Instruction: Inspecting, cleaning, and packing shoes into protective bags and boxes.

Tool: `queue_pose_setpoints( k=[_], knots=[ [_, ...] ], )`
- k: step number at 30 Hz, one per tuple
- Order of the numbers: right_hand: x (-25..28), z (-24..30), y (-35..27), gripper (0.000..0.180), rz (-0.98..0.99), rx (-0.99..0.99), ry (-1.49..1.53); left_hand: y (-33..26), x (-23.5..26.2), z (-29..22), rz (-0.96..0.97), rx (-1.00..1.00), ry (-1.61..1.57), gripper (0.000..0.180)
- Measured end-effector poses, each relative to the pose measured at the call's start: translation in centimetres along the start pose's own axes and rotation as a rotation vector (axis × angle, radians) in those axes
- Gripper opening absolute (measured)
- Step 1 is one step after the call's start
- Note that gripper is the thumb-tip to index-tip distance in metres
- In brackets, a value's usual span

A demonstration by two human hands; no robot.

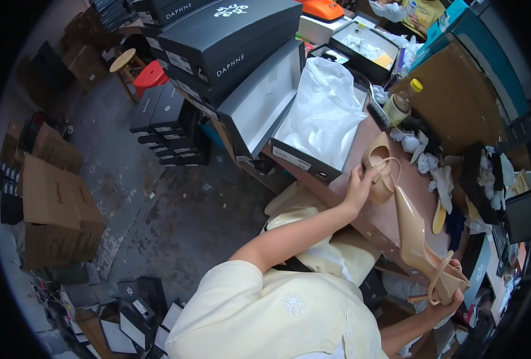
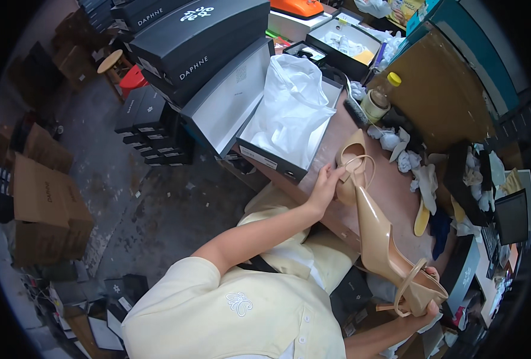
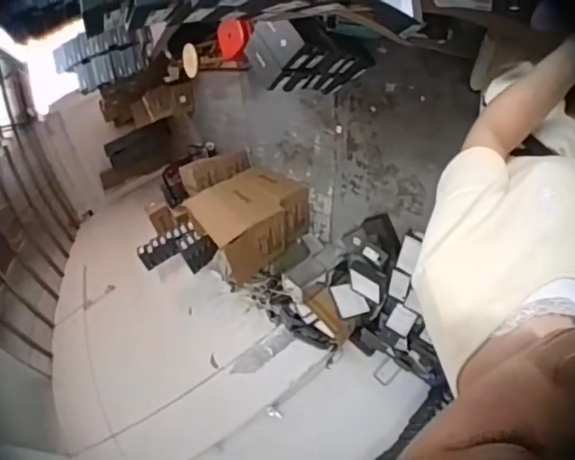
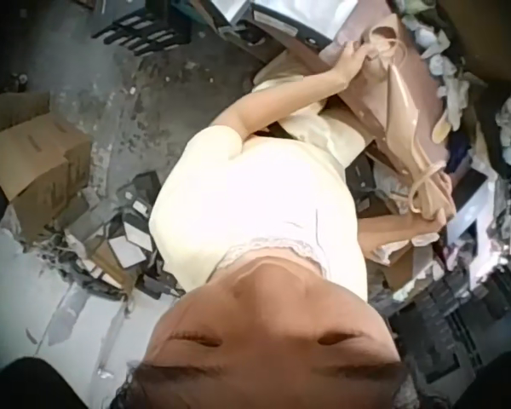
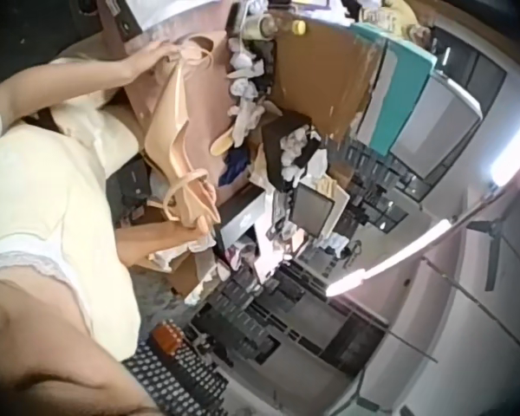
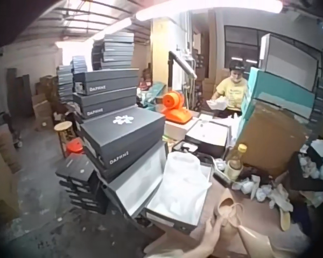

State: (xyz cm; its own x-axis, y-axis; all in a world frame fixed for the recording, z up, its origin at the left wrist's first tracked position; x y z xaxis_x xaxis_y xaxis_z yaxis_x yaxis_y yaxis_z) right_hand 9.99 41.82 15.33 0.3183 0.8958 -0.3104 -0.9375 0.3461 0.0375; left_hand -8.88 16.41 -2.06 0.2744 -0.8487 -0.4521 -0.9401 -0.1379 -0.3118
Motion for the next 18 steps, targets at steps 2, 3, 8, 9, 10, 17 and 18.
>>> queue_pose_setpoints(
  k=[2,3,8,9,10,17,18],
  knots=[
    [0.1,0.0,-0.3,0.074,0.016,-0.017,0.019,1.1,-1.1,-0.2,0.032,0.218,-0.073,0.086],
    [0.1,0.0,-0.5,0.074,0.027,-0.024,0.029,1.9,-1.6,0.4,0.046,0.246,-0.065,0.085],
    [-1.3,-0.2,-0.7,0.076,0.051,-0.042,-0.012,2.7,-2.5,1.7,0.045,0.285,-0.048,0.073],
    [-1.3,-0.1,-0.8,0.076,0.039,-0.037,-0.024,2.4,-2.6,1.4,0.074,0.288,-0.038,0.071],
    [-2.0,-0.2,-0.8,0.077,0.057,-0.060,0.013,2.2,-2.4,1.1,0.052,0.299,-0.083,0.061],
    [-2.2,0.3,0.7,0.082,-0.106,0.011,-0.069,-3.6,-0.1,-3.1,0.050,0.167,-0.137,0.074],
    [-2.5,0.4,1.1,0.081,-0.070,0.008,-0.056,-3.4,0.7,-2.9,0.058,0.120,-0.096,0.075]
  ],
)
Point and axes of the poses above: each hand's wrist, its own y-axis towards the middle knuckle, its own x-axis out of the back of the hand, z = x × y, the point moved 5 cm from there along y, towards the middle knuckle, and after that the axes turned 5 degrees about -z, right-handed, at the moved point
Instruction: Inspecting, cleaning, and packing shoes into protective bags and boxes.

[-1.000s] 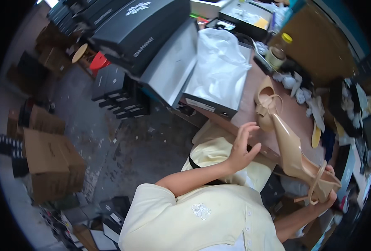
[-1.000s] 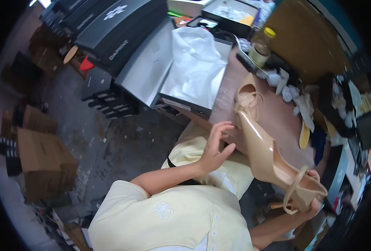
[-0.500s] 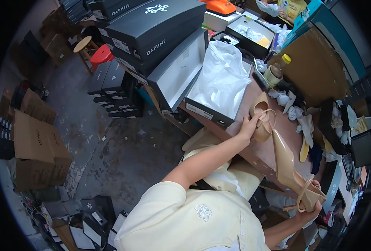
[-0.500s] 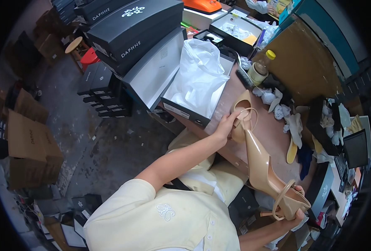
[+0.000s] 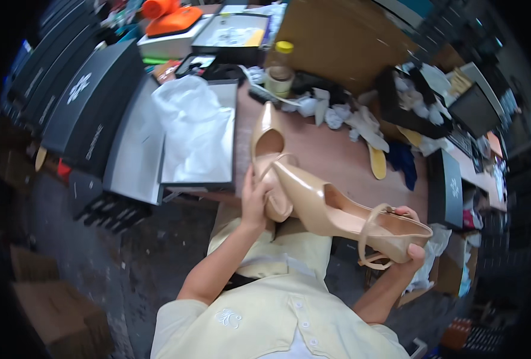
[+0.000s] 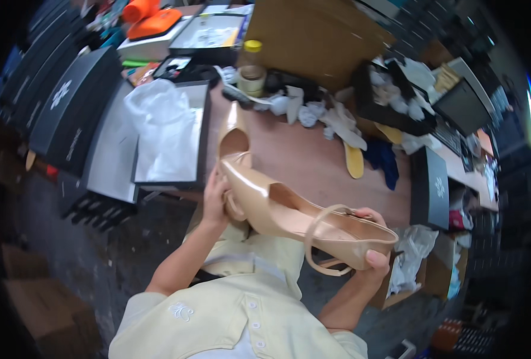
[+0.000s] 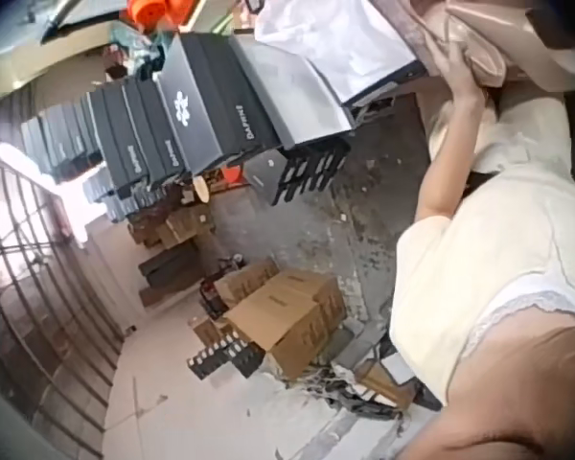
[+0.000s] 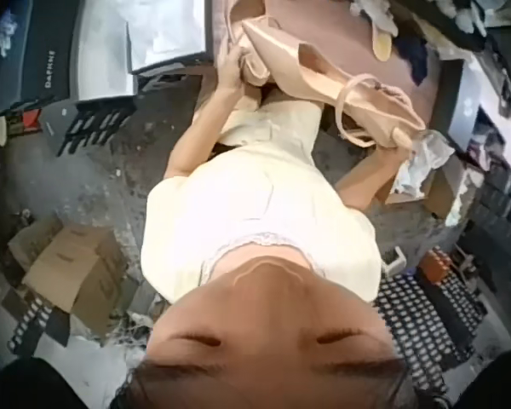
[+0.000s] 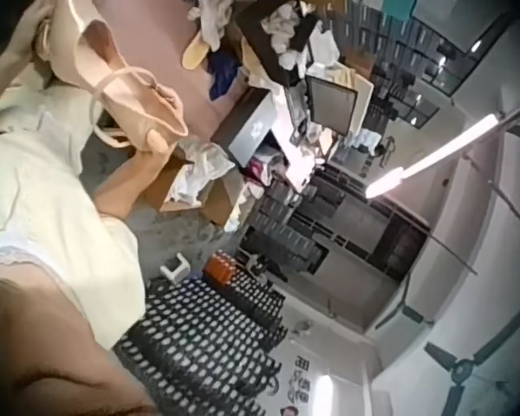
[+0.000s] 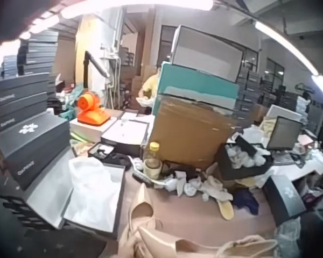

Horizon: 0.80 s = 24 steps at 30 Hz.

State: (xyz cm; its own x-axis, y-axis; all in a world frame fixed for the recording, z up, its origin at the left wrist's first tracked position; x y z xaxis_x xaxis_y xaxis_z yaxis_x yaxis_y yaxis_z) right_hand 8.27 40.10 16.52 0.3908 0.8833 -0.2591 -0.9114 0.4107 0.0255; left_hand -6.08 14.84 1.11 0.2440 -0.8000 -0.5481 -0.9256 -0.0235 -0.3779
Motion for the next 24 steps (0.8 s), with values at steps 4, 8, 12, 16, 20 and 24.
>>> queue_pose_setpoints(
  k=[4,8,12,16,20,24],
  knots=[
    [0.0,-0.3,0.5,0.079,0.056,-0.020,0.079,-2.0,-0.7,-1.5,0.093,-0.014,0.063,0.078],
    [-0.4,-0.8,1.5,0.077,0.050,-0.067,0.094,-1.9,-0.1,-1.1,0.078,0.081,0.058,0.074],
    [0.1,-2.5,2.6,0.074,0.005,-0.067,0.131,-0.8,1.5,0.6,0.111,0.331,-0.064,0.055],
    [-0.5,-7.8,1.7,0.065,-0.440,-0.375,0.622,-1.9,-0.4,1.7,0.388,0.499,-0.368,0.042],
    [-3.4,-13.5,0.4,0.061,-0.327,-0.694,1.159,-2.1,-3.0,3.3,0.793,0.762,-0.718,0.044],
    [-6.4,-15.0,0.2,0.062,-0.234,-0.817,1.339,-2.6,-5.2,3.7,0.983,0.804,-0.825,0.047]
  ],
)
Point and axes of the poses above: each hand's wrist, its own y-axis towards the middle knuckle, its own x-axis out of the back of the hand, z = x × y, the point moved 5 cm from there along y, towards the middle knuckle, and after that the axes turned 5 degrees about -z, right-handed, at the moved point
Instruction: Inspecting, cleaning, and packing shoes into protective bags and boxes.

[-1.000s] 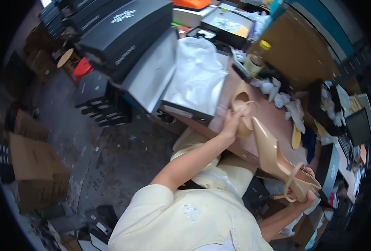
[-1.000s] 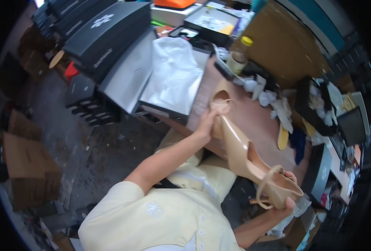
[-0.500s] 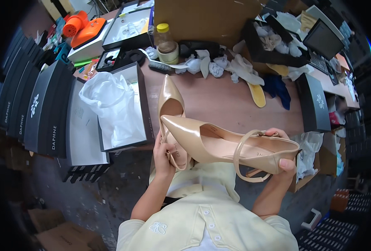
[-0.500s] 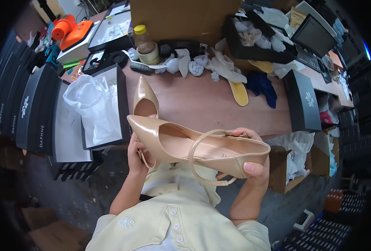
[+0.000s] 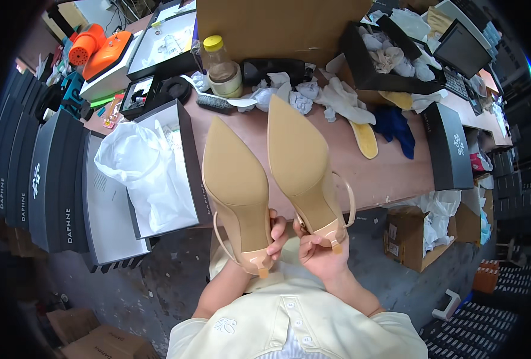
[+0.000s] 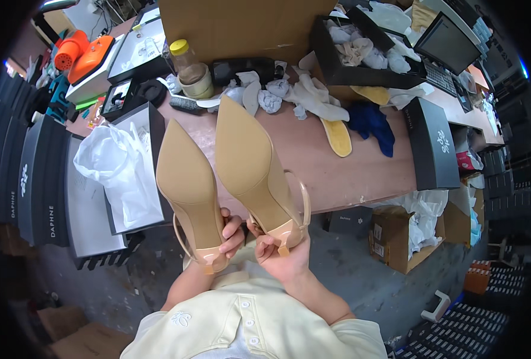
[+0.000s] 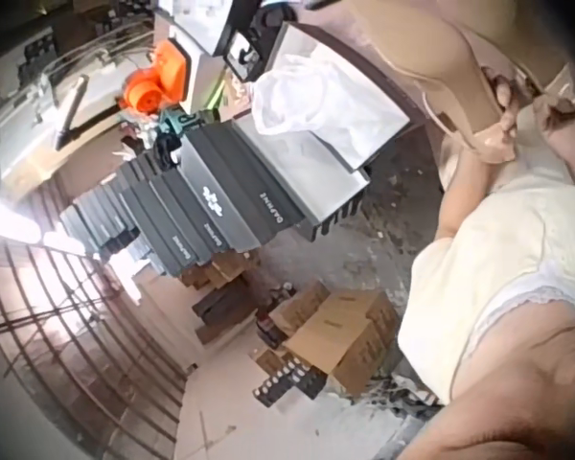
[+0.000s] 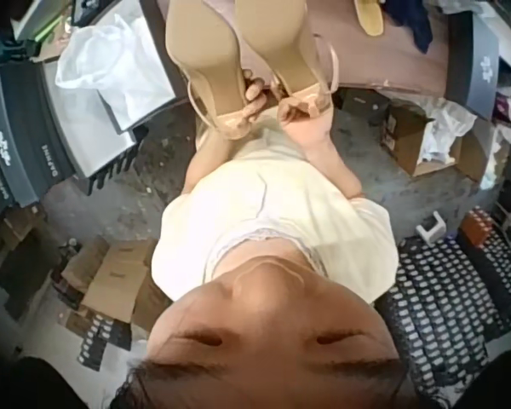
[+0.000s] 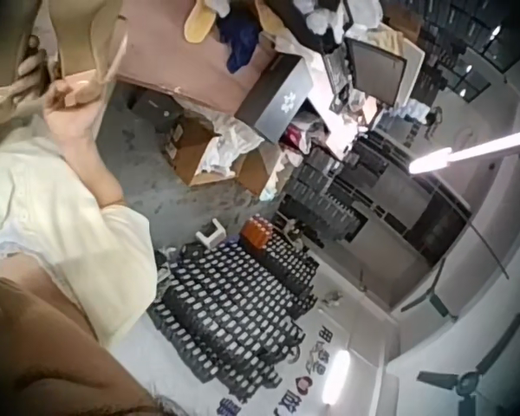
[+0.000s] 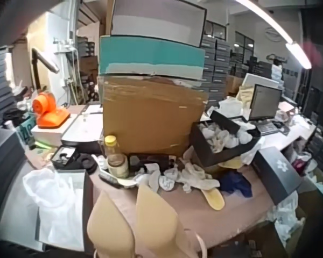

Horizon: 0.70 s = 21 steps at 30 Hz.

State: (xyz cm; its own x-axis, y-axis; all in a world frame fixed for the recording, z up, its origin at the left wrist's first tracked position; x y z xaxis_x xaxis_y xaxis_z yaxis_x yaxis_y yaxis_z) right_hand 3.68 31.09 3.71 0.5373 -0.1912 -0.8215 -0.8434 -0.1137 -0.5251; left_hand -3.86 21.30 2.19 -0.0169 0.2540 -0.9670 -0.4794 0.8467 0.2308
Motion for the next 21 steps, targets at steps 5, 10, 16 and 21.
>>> queue_pose_setpoints(
  k=[5,10,16,21],
  knots=[
    [0.4,-0.4,0.6,0.060,-0.059,0.007,-0.015,0.2,0.6,0.1,0.055,0.030,-0.026,0.048],
    [0.6,-0.7,1.0,0.061,-0.035,-0.024,-0.016,0.1,1.4,-0.3,0.048,0.065,-0.065,0.048],
    [1.9,-0.7,1.2,0.070,0.028,-0.120,-0.040,-1.0,1.9,-0.8,0.015,0.072,0.033,0.056],
    [2.6,-0.7,1.1,0.074,0.110,-0.193,-0.062,-1.6,1.2,-0.9,-0.043,0.127,0.104,0.054]
  ],
)
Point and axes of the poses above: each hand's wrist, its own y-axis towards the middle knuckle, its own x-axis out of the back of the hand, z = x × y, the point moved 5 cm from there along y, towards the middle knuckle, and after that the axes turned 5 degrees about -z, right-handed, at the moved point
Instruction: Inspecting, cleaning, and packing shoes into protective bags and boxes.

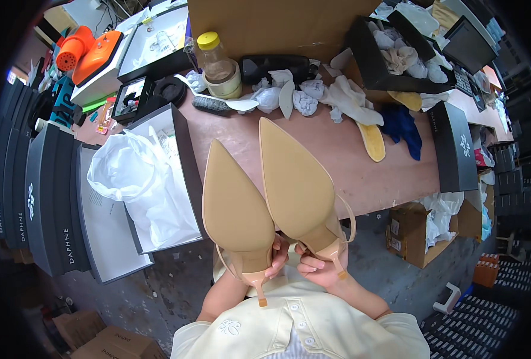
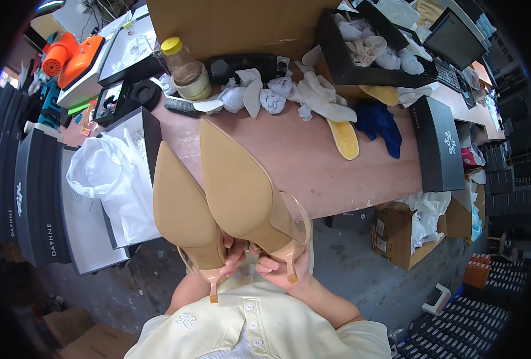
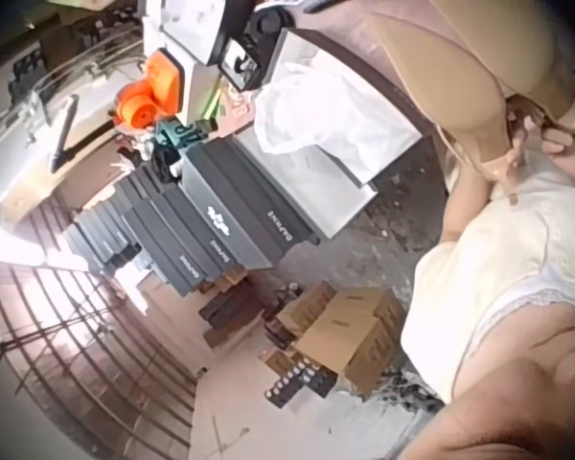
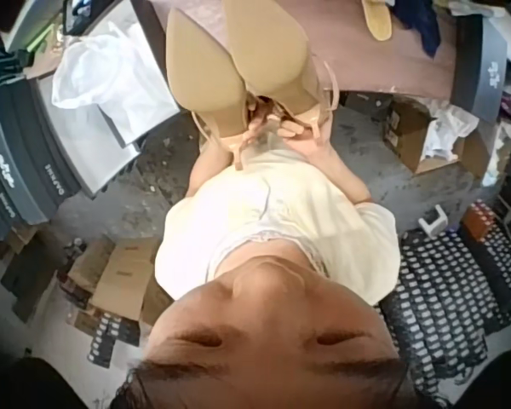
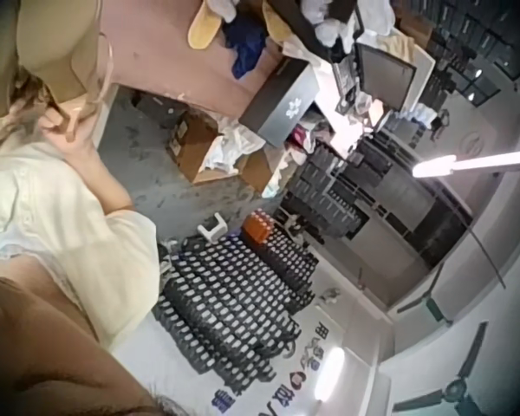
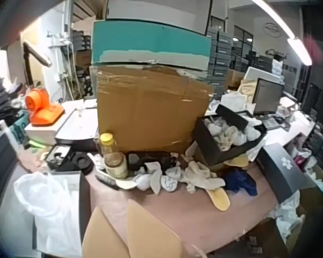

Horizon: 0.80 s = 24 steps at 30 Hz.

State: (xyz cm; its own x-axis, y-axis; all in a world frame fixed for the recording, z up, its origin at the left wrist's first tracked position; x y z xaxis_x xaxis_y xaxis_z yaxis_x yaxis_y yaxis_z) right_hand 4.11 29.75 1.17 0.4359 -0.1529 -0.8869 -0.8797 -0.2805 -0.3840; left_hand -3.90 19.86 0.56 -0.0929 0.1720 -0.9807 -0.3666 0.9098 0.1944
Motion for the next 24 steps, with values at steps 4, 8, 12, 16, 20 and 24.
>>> queue_pose_setpoints(
  k=[4,8,12,16,20,24],
  knots=[
    [-0.3,-0.1,0.4,0.072,-0.003,-0.013,0.045,0.1,0.8,0.2,0.041,-0.039,-0.102,0.053],
    [-0.7,0.4,0.9,0.069,-0.049,0.032,0.073,0.2,1.9,0.2,0.010,-0.061,-0.264,0.053],
    [-0.6,0.8,1.3,0.066,-0.137,0.075,0.093,0.0,4.4,0.5,-0.045,-0.076,-0.351,0.054],
    [0.1,1.4,1.4,0.067,-0.182,0.122,0.088,0.2,5.5,0.6,-0.116,-0.085,-0.366,0.054],
    [0.2,2.0,1.3,0.067,-0.194,0.166,0.038,0.4,5.0,0.4,-0.156,-0.082,-0.330,0.054],
    [0.1,2.5,1.1,0.069,-0.226,0.239,-0.062,0.3,5.0,0.2,-0.211,-0.078,-0.281,0.054]
  ],
)
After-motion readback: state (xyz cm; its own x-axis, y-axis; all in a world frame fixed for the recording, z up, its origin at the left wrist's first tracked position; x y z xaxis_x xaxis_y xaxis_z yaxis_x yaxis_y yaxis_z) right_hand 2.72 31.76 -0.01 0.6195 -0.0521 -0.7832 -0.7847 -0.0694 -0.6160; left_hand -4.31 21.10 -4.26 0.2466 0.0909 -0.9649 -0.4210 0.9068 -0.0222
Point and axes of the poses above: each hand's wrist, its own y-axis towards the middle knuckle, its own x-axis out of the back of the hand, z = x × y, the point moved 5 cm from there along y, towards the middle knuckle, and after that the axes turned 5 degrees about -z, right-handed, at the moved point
